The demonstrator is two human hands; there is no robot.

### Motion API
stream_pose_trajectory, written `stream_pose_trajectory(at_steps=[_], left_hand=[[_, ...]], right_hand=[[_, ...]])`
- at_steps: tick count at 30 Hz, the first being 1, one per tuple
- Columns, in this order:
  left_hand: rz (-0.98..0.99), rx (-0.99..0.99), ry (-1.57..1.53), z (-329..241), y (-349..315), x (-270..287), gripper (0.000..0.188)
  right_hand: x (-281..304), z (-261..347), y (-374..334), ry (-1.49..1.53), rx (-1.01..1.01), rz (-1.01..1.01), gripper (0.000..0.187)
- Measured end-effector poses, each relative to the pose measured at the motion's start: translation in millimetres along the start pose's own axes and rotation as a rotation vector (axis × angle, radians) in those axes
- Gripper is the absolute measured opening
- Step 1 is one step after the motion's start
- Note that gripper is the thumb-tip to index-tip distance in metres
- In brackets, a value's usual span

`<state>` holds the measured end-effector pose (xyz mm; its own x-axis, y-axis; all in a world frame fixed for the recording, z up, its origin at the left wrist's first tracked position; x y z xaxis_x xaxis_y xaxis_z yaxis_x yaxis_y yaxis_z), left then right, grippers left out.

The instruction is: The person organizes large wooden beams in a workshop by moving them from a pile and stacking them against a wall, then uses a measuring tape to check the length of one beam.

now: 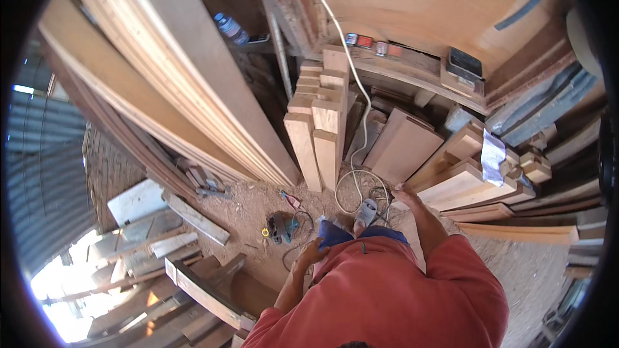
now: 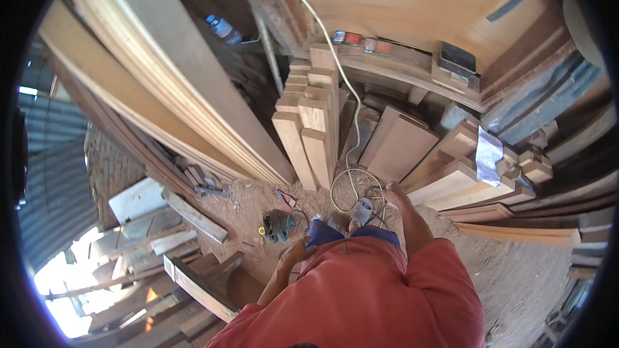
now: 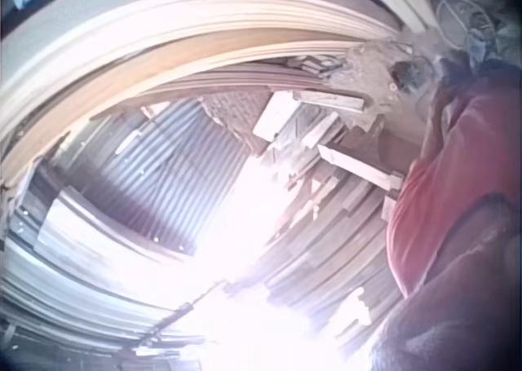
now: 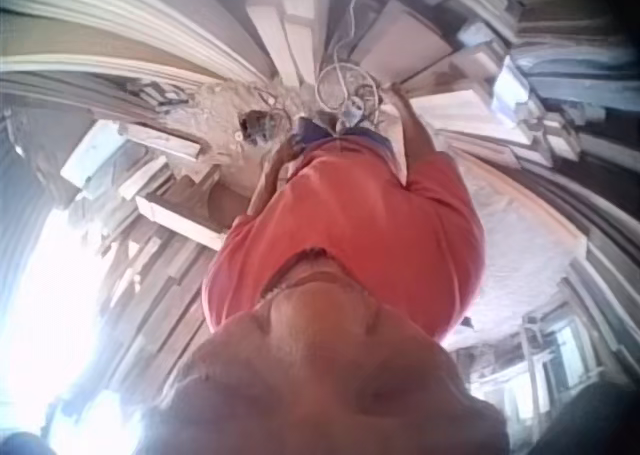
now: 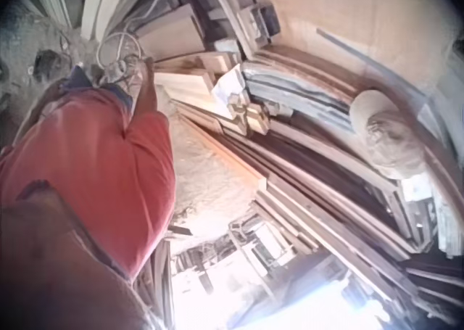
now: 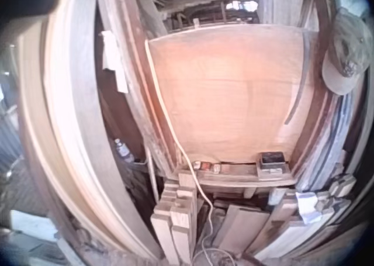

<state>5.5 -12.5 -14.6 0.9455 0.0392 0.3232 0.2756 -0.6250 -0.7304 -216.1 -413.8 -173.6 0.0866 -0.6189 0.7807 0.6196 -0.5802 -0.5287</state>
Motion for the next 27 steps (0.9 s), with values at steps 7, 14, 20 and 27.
stream_pose_trajectory(at_steps=[7,14,20,27], left_hand=[[-0.263,0.044,-0.249,2,-46,2,0.065],[-0.579,-0.008,-0.441,30,-111,-9,0.061],[-1.207,0.374,-0.481,141,-242,-108,0.067],[-1.577,1.138,-0.621,240,-433,-245,0.090]], right_hand=[[-15,49,3,-0.057,-0.024,0.246,0.043],[-43,102,-21,-0.141,0.108,0.417,0.035],[-59,239,-46,-0.065,0.330,0.497,0.009],[-108,374,-126,-0.103,0.467,0.457,0.015]])
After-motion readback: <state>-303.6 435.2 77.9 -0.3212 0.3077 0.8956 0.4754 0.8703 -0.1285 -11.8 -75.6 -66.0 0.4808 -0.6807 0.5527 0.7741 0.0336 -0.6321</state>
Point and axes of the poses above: each hand's wrist, its own y-axis towards the middle knuckle, its own x-axis out of the back of the hand, z = x × y, the point moved 2 cm from there along y, towards the middle knuckle, and after that the axes turned 12 degrees about -y, right-handed, at the moved point
